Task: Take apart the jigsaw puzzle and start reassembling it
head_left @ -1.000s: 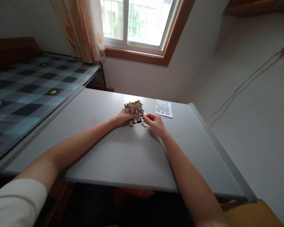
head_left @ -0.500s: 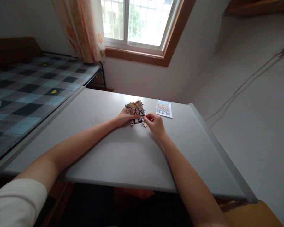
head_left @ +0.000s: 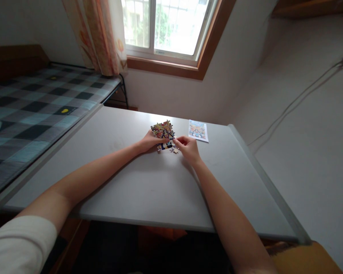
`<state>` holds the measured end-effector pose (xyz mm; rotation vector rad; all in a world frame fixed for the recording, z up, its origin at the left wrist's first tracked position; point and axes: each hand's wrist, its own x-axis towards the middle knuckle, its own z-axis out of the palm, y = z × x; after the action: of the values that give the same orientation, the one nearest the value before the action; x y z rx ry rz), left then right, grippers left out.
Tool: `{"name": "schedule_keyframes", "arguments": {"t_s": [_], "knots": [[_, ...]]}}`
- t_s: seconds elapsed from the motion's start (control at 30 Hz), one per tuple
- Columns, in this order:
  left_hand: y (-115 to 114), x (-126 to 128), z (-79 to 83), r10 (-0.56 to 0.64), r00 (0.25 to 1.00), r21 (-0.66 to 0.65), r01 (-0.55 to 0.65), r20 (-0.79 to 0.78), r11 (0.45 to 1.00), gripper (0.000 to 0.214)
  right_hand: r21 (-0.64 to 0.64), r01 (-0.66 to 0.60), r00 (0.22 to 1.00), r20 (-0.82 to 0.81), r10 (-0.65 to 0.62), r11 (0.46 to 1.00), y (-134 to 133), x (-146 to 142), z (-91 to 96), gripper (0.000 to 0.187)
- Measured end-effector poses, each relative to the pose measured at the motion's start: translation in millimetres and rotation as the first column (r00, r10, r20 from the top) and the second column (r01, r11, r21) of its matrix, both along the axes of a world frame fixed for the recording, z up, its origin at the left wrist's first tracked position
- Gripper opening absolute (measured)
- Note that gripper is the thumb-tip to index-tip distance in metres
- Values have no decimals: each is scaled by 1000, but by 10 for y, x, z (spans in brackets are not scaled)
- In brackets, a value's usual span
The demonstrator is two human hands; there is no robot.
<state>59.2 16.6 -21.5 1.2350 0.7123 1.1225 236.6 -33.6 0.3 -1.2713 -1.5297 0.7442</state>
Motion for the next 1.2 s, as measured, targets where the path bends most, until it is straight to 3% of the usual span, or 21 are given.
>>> {"name": "schedule_keyframes", "arguments": {"t_s": [0.13,0.4,0.6,0.83,1.07,1.2], "knots": [[-1,13,-8,4,1000,15,-4,4,1000,50,93,68,991,106,-78,993,-29,-23,31,28],[-3,2,24,-27,998,-24,28,61,999,52,37,7,1000,28,-8,999,-6,-18,-8,33],[13,-8,15,-20,997,-27,22,70,999,51,171,10,985,169,-39,985,-14,-2,-4,33],[10,-17,-30,-29,999,-51,31,45,998,49,5,-86,994,60,86,996,25,9,-55,39],[13,-11,-29,11,1000,-10,-11,9,1000,48,264,-33,936,345,-63,964,-31,15,17,27],[-7,-12,-6,-1,1000,-4,1,12,1000,47,226,-26,947,319,-48,974,-34,8,31,27]]}}
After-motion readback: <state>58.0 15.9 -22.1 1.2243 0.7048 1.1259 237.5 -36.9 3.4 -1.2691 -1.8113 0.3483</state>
